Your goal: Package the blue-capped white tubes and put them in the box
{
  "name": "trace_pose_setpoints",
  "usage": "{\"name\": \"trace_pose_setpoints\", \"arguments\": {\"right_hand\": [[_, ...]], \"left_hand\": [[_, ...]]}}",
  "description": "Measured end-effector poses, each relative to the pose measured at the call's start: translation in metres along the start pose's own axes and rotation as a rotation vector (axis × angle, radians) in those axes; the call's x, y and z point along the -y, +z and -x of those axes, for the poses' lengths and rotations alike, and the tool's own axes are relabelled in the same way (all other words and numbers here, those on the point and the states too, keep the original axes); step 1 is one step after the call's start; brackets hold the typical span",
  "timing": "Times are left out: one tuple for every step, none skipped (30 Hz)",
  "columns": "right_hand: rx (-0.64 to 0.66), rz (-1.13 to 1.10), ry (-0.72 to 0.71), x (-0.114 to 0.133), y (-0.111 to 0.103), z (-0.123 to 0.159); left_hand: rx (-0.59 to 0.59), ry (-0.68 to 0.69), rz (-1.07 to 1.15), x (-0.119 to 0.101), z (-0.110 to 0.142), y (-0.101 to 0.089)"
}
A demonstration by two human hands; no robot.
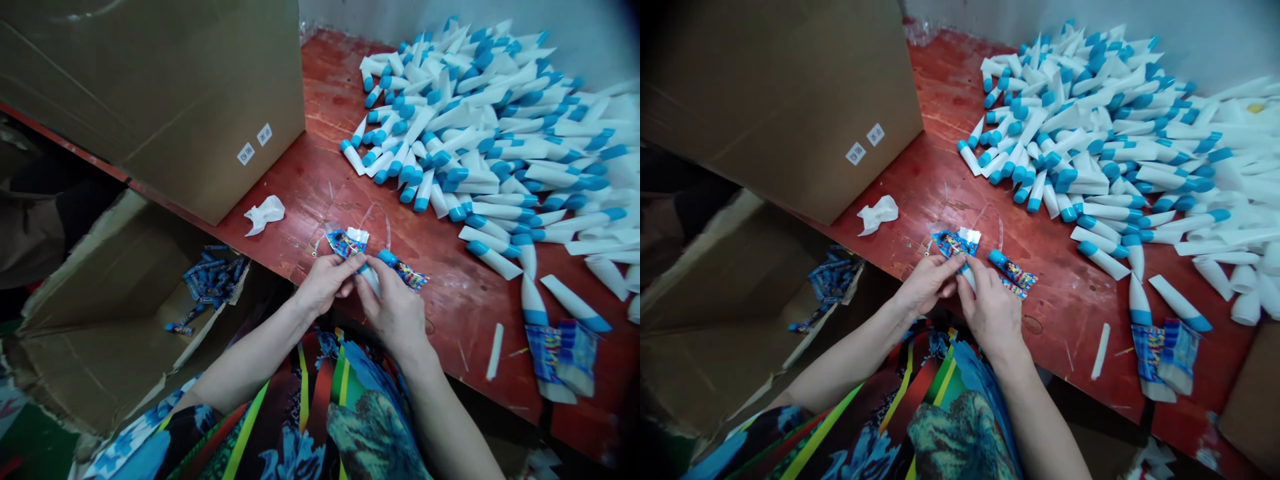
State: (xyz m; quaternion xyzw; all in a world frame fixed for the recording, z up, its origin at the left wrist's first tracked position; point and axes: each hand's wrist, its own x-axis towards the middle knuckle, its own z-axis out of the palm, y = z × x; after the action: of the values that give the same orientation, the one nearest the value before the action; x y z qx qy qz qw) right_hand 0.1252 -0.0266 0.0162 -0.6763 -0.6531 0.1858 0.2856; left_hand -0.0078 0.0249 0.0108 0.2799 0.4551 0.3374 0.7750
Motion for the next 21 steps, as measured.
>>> {"name": "trace_pose_setpoints", "arguments": {"right_hand": [[-0.011,-0.017,0.025,-0.001,0.002,0.0],[-0.02,-0.048,0.053,-0.002,0.003,0.0],[-0.026,-0.099,0.076,-0.005,0.004,0.0],[-0.012,-0.174,0.092,-0.008,0.003,0.001],[0.026,-0.276,0.104,-0.012,0.002,0.002],[0.082,-0.397,0.123,-0.016,0.0,0.004],[0.153,-0.527,0.153,-0.02,-0.003,0.006],[0.225,-0.649,0.198,-0.024,-0.005,0.009],[0.28,-0.751,0.253,-0.026,-0.007,0.011],[0.3,-0.829,0.307,-0.028,-0.009,0.013],[0.286,-0.88,0.347,-0.028,-0.01,0.013],[0.264,-0.908,0.367,-0.027,-0.01,0.014],[0.242,-0.919,0.368,-0.026,-0.01,0.013],[0.224,-0.92,0.362,-0.024,-0.01,0.013],[0.219,-0.916,0.356,-0.023,-0.01,0.013],[0.226,-0.908,0.353,-0.022,-0.01,0.013],[0.241,-0.901,0.353,-0.022,-0.01,0.014],[0.257,-0.898,0.353,-0.023,-0.01,0.015],[0.273,-0.899,0.353,-0.024,-0.01,0.017],[0.296,-0.906,0.352,-0.026,-0.009,0.018],[0.317,-0.92,0.35,-0.028,-0.009,0.02]], "left_hand": [[-0.011,0.005,0.011,0.001,0.0,0.002],[-0.019,0.01,0.02,0.002,0.001,0.003],[-0.027,0.014,0.028,0.003,0.001,0.004],[-0.034,0.02,0.033,0.003,0.0,0.003],[-0.036,0.027,0.036,0.002,0.0,0.002],[-0.035,0.037,0.039,0.001,0.0,0.0],[-0.032,0.047,0.044,0.001,0.0,-0.002],[-0.029,0.056,0.049,0.002,0.001,-0.003],[-0.016,0.054,0.049,0.004,0.002,-0.003],[0.006,0.041,0.043,0.007,0.004,-0.002],[0.028,0.021,0.035,0.01,0.007,0.0],[0.052,-0.003,0.022,0.014,0.01,0.003],[0.071,-0.023,0.008,0.016,0.012,0.005],[0.073,-0.028,-0.003,0.018,0.014,0.008],[0.052,-0.011,-0.004,0.018,0.015,0.009],[0.01,0.025,0.002,0.016,0.015,0.009],[-0.041,0.073,0.011,0.013,0.014,0.008],[-0.09,0.122,0.02,0.009,0.012,0.006],[-0.127,0.164,0.028,0.004,0.01,0.004],[-0.142,0.188,0.029,0.0,0.008,0.002],[-0.14,0.195,0.024,-0.003,0.006,0.0]]}}
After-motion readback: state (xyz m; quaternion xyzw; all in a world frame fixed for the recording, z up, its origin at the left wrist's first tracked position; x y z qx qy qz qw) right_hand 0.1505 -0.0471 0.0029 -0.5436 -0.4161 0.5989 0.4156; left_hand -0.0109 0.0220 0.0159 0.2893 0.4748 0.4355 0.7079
